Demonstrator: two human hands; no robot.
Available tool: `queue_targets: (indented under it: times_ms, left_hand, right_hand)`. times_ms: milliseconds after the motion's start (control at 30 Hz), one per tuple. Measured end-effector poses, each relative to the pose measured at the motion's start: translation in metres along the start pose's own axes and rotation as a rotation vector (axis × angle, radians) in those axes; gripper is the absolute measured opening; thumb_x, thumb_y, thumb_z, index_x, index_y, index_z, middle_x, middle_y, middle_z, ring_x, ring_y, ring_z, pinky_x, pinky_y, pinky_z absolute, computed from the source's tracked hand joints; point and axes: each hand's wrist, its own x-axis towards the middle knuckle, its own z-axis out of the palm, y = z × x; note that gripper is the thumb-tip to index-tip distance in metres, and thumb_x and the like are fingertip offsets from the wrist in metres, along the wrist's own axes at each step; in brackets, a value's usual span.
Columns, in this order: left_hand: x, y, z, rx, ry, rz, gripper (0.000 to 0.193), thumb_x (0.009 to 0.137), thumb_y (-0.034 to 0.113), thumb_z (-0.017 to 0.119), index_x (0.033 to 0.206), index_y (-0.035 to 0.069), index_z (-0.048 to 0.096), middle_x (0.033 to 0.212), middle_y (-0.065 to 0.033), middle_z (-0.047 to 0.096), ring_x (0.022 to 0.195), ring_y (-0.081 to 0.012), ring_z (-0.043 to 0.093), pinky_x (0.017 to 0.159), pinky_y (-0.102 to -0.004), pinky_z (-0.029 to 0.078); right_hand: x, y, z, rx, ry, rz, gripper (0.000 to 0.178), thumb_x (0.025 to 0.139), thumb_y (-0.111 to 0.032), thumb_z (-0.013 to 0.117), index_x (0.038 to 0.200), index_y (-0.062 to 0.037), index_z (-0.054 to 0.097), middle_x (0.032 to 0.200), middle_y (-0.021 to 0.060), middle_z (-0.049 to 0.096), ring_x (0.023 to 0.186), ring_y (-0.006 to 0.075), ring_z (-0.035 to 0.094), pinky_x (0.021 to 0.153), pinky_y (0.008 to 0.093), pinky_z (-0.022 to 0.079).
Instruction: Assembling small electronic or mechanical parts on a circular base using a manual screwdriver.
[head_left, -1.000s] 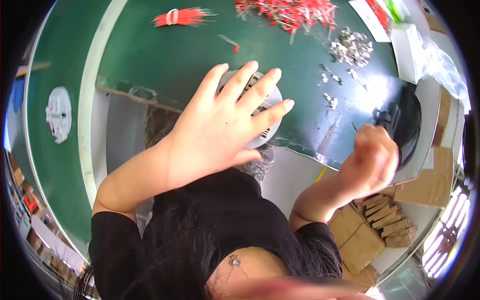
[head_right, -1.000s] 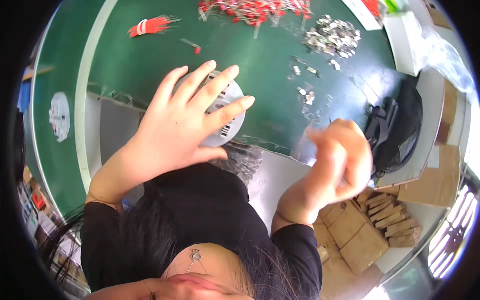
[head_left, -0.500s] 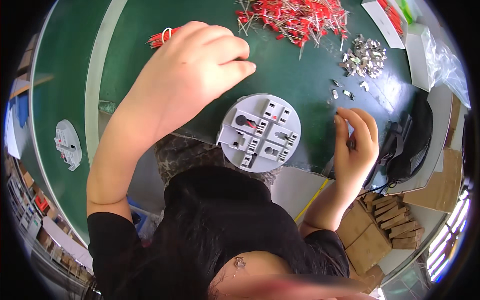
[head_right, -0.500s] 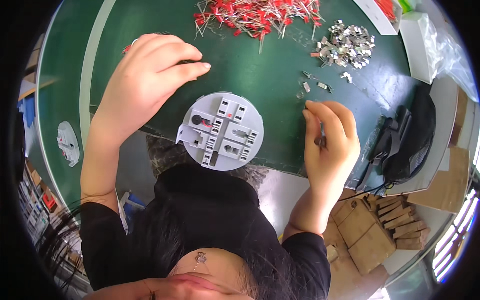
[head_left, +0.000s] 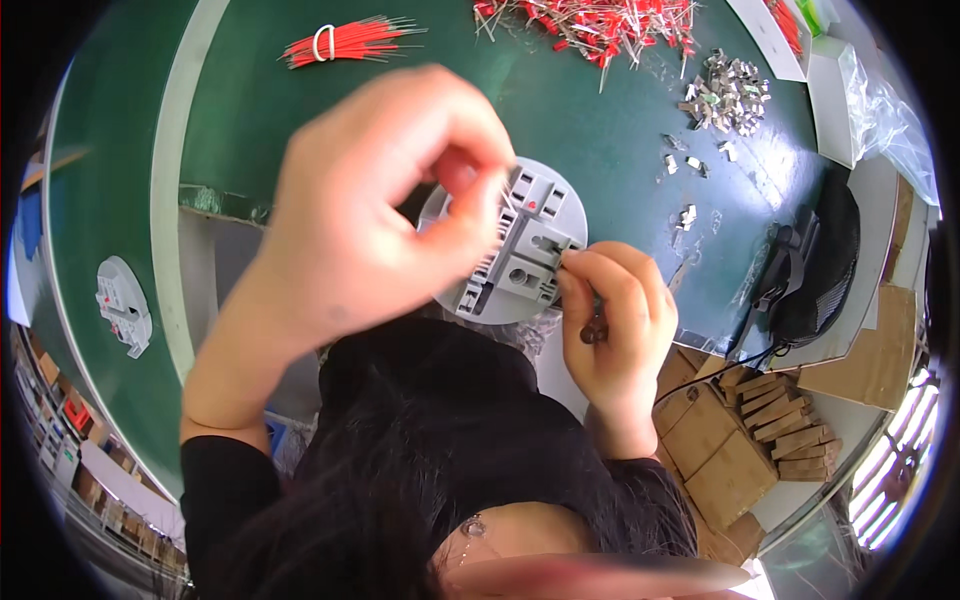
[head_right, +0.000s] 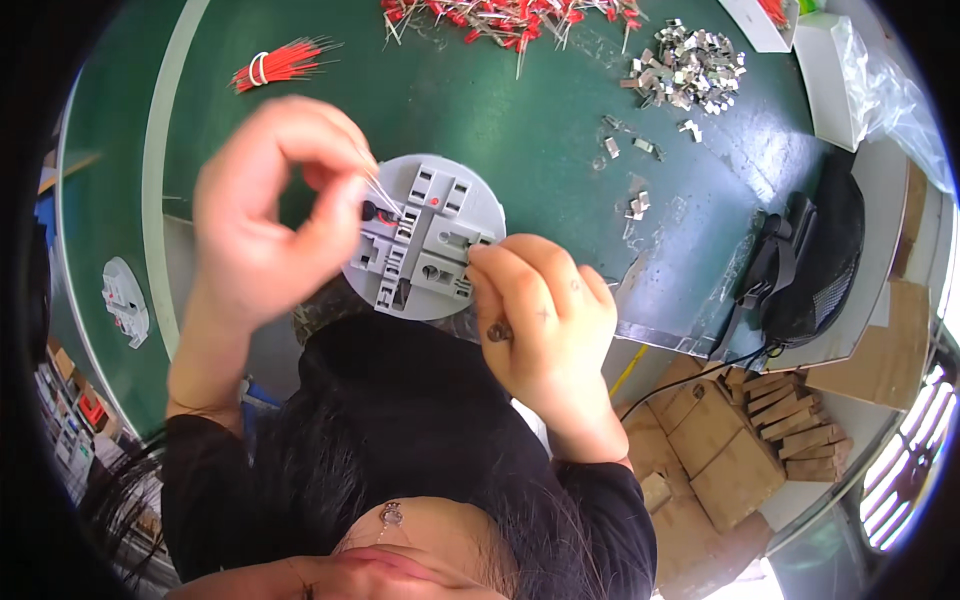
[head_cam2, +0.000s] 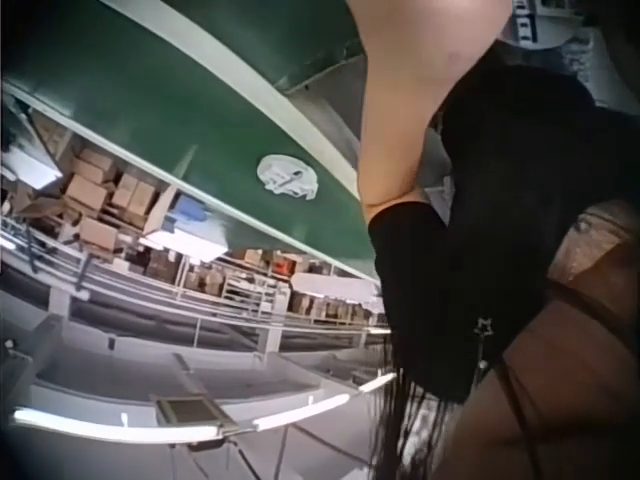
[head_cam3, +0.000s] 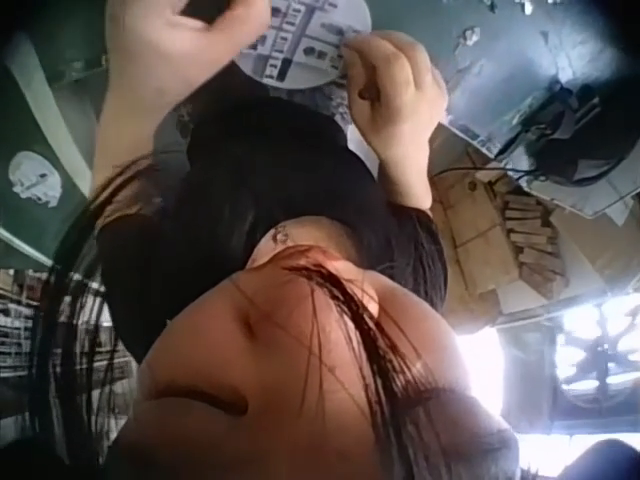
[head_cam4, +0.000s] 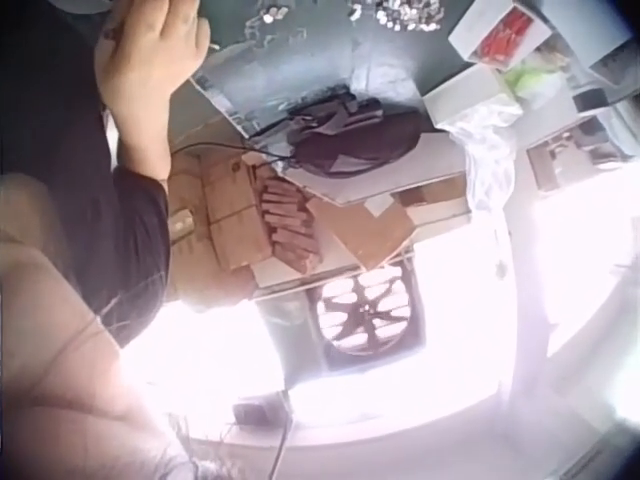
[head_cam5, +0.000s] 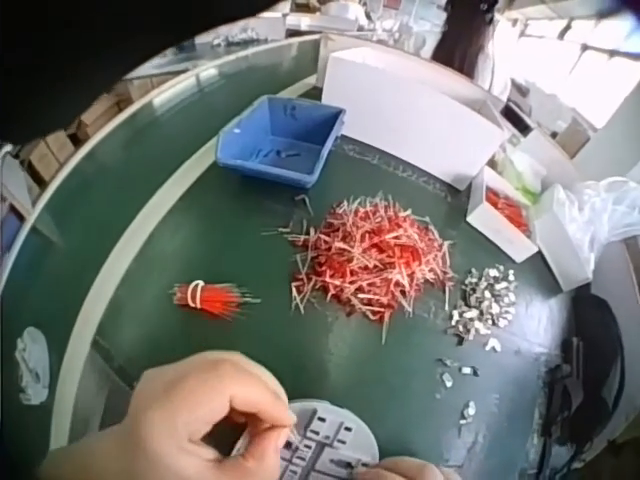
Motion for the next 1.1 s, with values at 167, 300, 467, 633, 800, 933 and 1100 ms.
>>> queue_targets:
  times_ms: [167,300,467,633,800,933,1100]
  left_hand:
    - [-0.014,-0.005,0.027,0.243,0.040,0.208,0.022,0.072,-0.003,0.077,0.089,0.006,0.067,0.104,-0.0071,0.067,0.094,-0.0254,0.061,0.080,-0.0351,0.049]
    - [-0.009,-0.012,0.037,0.316,0.060,0.131,0.019,0.073,-0.001,0.077,0.086,0.008,0.067,0.115,-0.0074,0.064,0.104,-0.0267,0.059,0.085,-0.0365,0.047]
    - [0.002,-0.012,0.043,0.410,0.007,0.187,0.018,0.074,0.000,0.077,0.086,0.009,0.067,0.122,-0.0076,0.061,0.110,-0.0281,0.056,0.090,-0.0376,0.046]
    - [0.008,-0.007,0.048,0.412,0.039,0.186,0.019,0.071,0.002,0.076,0.083,0.010,0.063,0.113,-0.0050,0.062,0.104,-0.0266,0.059,0.086,-0.0394,0.044]
    - [0.023,0.013,0.048,0.497,-0.068,0.124,0.018,0.072,-0.003,0.074,0.083,0.006,0.063,0.116,-0.0095,0.063,0.102,-0.0291,0.061,0.086,-0.0390,0.048]
    - [0.033,0.016,0.044,0.527,-0.129,0.136,0.019,0.070,-0.004,0.074,0.081,0.005,0.061,0.115,-0.0107,0.063,0.099,-0.0300,0.062,0.085,-0.0388,0.049]
    - [0.031,-0.004,0.037,0.327,-0.112,0.106,0.020,0.069,-0.005,0.073,0.078,0.004,0.059,0.116,-0.0108,0.063,0.098,-0.0308,0.062,0.083,-0.0383,0.050]
  right_hand:
    - [0.008,0.005,-0.008,0.031,0.012,-0.033,0.026,0.080,-0.001,0.077,0.101,-0.0084,0.066,0.095,0.0060,0.070,0.070,0.0203,0.065,0.058,0.0307,0.045]
    - [0.003,0.009,-0.016,0.067,0.019,-0.001,0.023,0.082,0.007,0.073,0.100,-0.0034,0.065,0.094,0.0108,0.070,0.070,0.0206,0.064,0.058,0.0291,0.047]
    - [-0.003,0.013,-0.019,0.035,0.117,0.046,0.027,0.078,0.003,0.077,0.100,-0.0079,0.065,0.092,0.0051,0.071,0.067,0.0175,0.064,0.054,0.0283,0.043]
    - [-0.008,0.023,-0.019,0.044,0.193,0.033,0.031,0.075,0.002,0.080,0.099,-0.0111,0.066,0.091,0.0018,0.071,0.065,0.0172,0.063,0.054,0.0290,0.043]
    - [0.001,0.034,-0.018,0.078,0.180,0.025,0.029,0.076,0.001,0.080,0.100,-0.0120,0.068,0.091,0.0004,0.072,0.063,0.0166,0.061,0.054,0.0286,0.042]
    - [0.014,0.035,-0.019,0.016,0.122,-0.055,0.031,0.074,-0.003,0.081,0.101,-0.0125,0.069,0.091,-0.0004,0.073,0.062,0.0161,0.060,0.054,0.0295,0.041]
    - [0.025,0.035,-0.018,-0.036,-0.008,0.003,0.028,0.074,-0.003,0.082,0.098,-0.0110,0.070,0.091,0.0018,0.074,0.066,0.0145,0.063,0.057,0.0273,0.041]
